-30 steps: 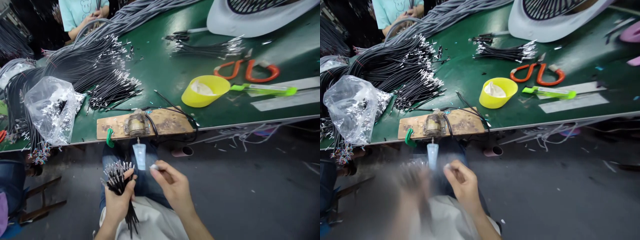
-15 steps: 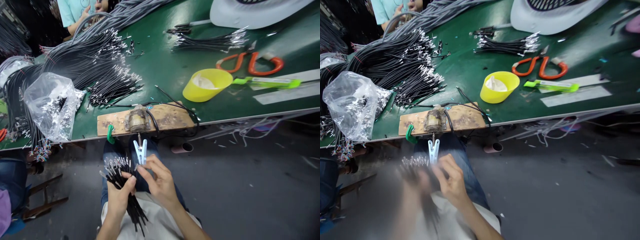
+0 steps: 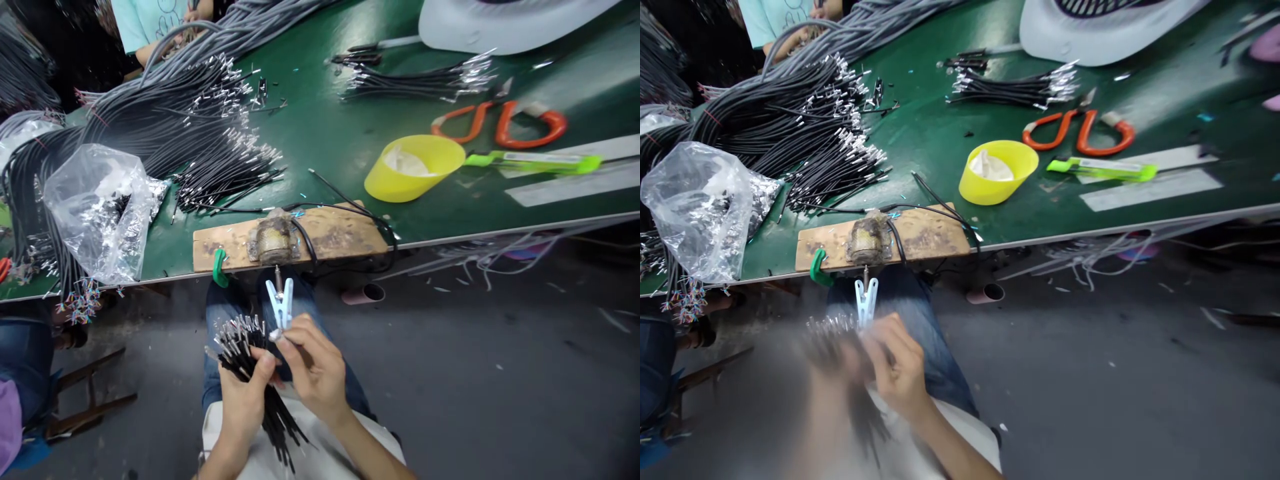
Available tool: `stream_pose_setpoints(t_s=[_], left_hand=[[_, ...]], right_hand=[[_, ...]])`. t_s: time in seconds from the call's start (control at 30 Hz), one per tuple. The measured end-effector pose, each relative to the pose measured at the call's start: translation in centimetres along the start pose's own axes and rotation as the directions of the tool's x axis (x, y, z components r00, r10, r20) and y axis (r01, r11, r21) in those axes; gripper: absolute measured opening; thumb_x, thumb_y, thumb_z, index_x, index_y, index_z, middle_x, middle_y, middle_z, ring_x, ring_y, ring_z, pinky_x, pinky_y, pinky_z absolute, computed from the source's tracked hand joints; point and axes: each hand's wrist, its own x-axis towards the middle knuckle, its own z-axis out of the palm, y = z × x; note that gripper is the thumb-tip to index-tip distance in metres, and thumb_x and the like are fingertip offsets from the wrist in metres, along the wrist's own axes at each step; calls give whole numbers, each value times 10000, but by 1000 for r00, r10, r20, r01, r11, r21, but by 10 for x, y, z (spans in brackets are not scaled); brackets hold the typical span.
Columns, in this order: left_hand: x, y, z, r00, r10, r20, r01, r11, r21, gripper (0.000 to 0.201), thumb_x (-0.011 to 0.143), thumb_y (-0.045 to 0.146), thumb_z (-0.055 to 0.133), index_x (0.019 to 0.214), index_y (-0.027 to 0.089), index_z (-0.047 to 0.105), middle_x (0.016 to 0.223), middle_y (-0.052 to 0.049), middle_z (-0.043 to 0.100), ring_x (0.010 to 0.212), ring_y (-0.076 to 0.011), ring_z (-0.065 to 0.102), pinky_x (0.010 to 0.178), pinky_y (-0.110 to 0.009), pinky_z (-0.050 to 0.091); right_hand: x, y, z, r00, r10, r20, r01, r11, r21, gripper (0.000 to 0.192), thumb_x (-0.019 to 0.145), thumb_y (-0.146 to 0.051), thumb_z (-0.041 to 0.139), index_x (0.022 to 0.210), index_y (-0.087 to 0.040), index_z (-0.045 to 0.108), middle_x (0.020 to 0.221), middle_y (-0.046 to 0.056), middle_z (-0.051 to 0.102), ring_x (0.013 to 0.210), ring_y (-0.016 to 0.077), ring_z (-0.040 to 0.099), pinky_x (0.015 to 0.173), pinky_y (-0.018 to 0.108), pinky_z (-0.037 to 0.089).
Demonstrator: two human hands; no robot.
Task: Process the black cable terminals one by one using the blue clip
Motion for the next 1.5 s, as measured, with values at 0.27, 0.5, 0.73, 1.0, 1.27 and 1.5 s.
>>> stream_pose_setpoints(t_s=[0.27, 0.5, 0.73, 1.0, 1.27, 1.5], left_hand=[[4, 6, 2, 999, -15, 48, 16, 1000, -21, 439, 655, 606, 605, 546, 183, 559, 432, 2, 493, 407, -130, 508, 448, -270, 467], [3, 7, 2, 997, -14, 81, 14, 1000, -3, 390, 648, 538, 654, 509, 184, 570, 411, 1, 500, 412, -123, 477, 467, -271, 432], [7, 4, 1, 997, -23, 77, 23, 1000, -2, 415, 632, 553, 656, 552, 148, 619, 395, 20, 457, 368, -93, 415, 408, -251, 371], [10, 8, -2, 997, 69, -26, -68, 997, 33, 172, 549, 324, 760, 594, 165, 712, 635, -42, 686, 659, -208, 621, 709, -336, 497], [3, 20, -2, 979, 155, -135, -143, 985, 97, 55, 573, 211, 727, 600, 172, 699, 628, -25, 684, 644, -203, 624, 678, -326, 494], [13, 27, 10, 968, 198, -156, -183, 977, 105, 103, 579, 251, 727, 584, 157, 686, 599, -29, 671, 613, -195, 614, 655, -317, 490]], right_hand=[[-3, 16, -5, 816, 495, 297, -576, 660, 483, 262, 768, -434, 576, 752, -180, 636, 622, 2, 521, 530, 128, 463, 496, 259, 385], [1, 5, -8, 925, 338, 174, -375, 886, 273, 212, 793, -308, 563, 625, -181, 545, 594, -4, 485, 543, 129, 457, 495, 250, 379], [1, 2, -12, 999, 45, 29, -47, 996, 78, 121, 797, -200, 550, 682, -202, 587, 663, 22, 546, 636, 161, 507, 626, 307, 416], [35, 15, -27, 620, 491, 613, -779, 483, 400, 357, 601, -454, 739, 611, -135, 579, 534, -37, 451, 464, 64, 377, 451, 203, 322], [64, 4, -9, 763, 484, 428, -646, 563, 515, 422, 625, -579, 658, 651, -158, 642, 589, 7, 558, 549, 113, 488, 507, 230, 401], [61, 5, 4, 768, 550, 327, -626, 542, 561, 414, 603, -572, 660, 576, -160, 628, 539, 13, 572, 502, 120, 489, 499, 239, 409]])
